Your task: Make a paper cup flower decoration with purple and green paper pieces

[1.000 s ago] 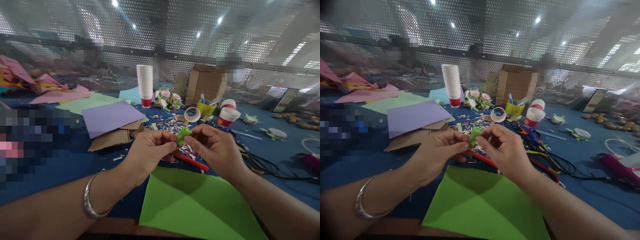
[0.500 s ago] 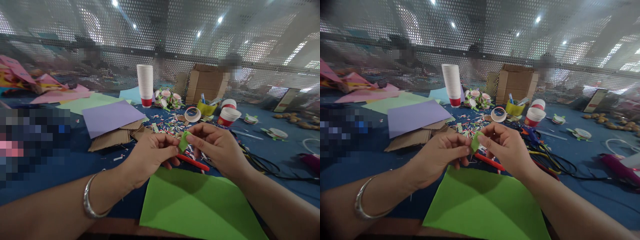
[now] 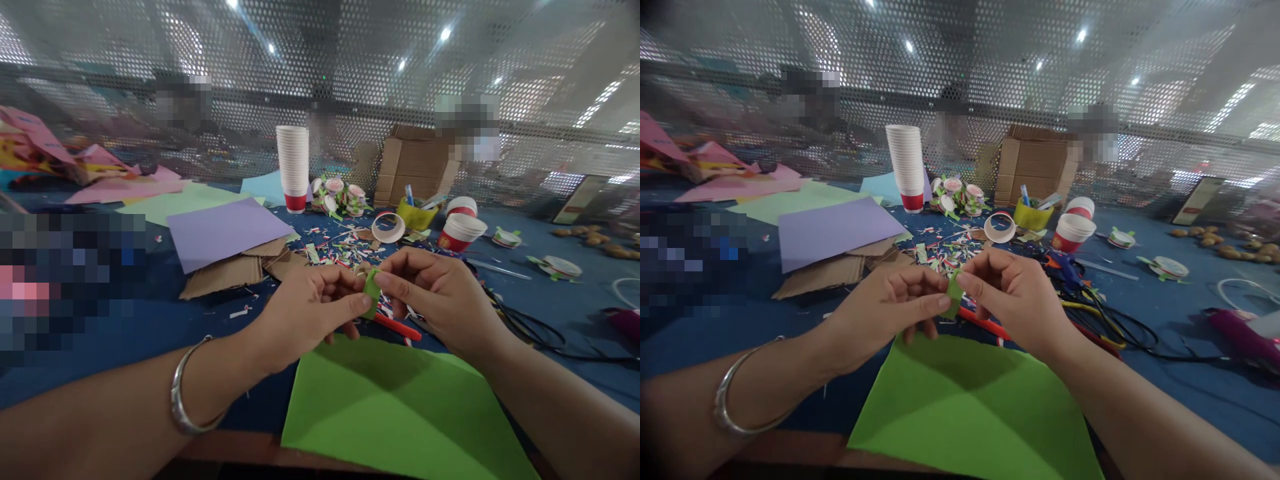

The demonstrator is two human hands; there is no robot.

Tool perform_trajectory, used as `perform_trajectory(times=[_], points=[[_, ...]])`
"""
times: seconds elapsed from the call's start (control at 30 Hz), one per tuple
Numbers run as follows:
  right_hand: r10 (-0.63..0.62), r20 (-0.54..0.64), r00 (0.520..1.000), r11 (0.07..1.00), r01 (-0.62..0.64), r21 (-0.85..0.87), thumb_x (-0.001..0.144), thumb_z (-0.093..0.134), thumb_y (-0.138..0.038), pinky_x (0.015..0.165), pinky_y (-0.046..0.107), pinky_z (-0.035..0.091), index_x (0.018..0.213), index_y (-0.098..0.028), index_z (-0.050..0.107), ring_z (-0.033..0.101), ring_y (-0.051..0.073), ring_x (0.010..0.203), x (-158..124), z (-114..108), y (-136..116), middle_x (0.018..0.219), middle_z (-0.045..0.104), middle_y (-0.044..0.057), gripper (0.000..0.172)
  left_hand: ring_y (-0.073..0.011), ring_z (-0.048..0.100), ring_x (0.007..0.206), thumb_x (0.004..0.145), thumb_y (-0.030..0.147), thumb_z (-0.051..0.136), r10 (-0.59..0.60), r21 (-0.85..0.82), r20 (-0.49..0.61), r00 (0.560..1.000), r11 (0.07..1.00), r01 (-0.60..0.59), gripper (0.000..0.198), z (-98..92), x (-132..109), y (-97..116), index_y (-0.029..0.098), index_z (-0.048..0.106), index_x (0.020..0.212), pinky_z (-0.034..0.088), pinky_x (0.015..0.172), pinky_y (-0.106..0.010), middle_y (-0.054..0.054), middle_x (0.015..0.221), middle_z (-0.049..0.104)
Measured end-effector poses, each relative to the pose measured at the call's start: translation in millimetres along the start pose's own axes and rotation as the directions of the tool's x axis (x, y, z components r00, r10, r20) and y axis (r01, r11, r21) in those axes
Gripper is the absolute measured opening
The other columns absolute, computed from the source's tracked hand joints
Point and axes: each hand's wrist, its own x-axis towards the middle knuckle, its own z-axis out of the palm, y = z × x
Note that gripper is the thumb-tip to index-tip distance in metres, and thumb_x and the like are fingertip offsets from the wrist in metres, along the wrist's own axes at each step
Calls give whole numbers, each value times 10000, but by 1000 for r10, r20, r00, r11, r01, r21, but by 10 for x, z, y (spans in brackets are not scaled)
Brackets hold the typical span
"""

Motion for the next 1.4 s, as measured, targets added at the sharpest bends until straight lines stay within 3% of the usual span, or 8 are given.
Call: perform_trajectory(times=[0.17, 0.4, 0.53, 0.7, 0.93, 1.2, 1.4], points=[[27, 9, 1000, 999, -27, -18, 779, 844, -255, 449, 140, 440, 823, -182, 701, 578, 53, 459, -1, 21, 5, 612, 645, -60, 167, -50, 599, 507, 795, 180, 782, -5, 37, 55, 998, 999, 3, 128, -12, 4, -4, 155, 675, 861, 380, 405, -101, 58, 632, 637], [60, 47, 997, 998, -61, 28, 763, 860, -257, 448, 133, 438, 819, -187, 701, 565, 52, 471, -19, 8, 35, 603, 648, -60, 182, -48, 536, 560, 754, 111, 781, 26, -56, 143, 989, 998, -18, 147, 4, 4, -41, 135, 664, 839, 505, 501, -135, 53, 683, 621], [66, 57, 996, 997, -68, 35, 770, 858, -252, 455, 131, 444, 821, -192, 701, 566, 51, 473, -22, 6, 29, 599, 647, -66, 176, -49, 554, 524, 784, 143, 767, 14, -51, 127, 992, 999, -7, 124, 9, -6, -15, 141, 661, 849, 504, 474, -140, 56, 674, 627], [85, 55, 995, 995, -88, 39, 750, 875, -241, 450, 125, 441, 811, -187, 706, 568, 47, 467, -31, 7, 8, 601, 652, -66, 187, -34, 554, 452, 795, 139, 775, 21, -6, 71, 997, 1000, -20, 126, 0, 5, 1, 151, 684, 881, 419, 405, -104, 75, 623, 617], [87, 64, 994, 995, -90, 45, 741, 884, -255, 461, 122, 446, 789, -190, 714, 567, 44, 473, -33, 3, 7, 607, 652, -66, 188, -46, 524, 499, 847, 167, 716, 61, 55, 55, 997, 996, -64, 48, 6, -6, -18, 140, 682, 866, 513, 454, -135, 64, 633, 587], [61, 64, 996, 998, -60, -15, 750, 876, -327, 463, 173, 460, 794, -193, 698, 574, 77, 487, -21, 23, 7, 629, 644, -48, 227, -48, 530, 465, 815, 175, 728, 51, 77, 51, 997, 996, -55, 77, -4, -15, -19, 151, 681, 871, 498, 443, -144, 73, 619, 575], [-14, 98, 995, 993, 25, -114, 812, 827, -350, 492, 202, 455, 861, -207, 705, 579, 91, 540, -70, 20, 48, 699, 653, -32, 194, -32, 526, 392, 808, 141, 697, -12, 68, -23, 1000, 998, 13, 31, 19, -8, 40, 144, 669, 797, 325, 352, -106, 72, 559, 579]])
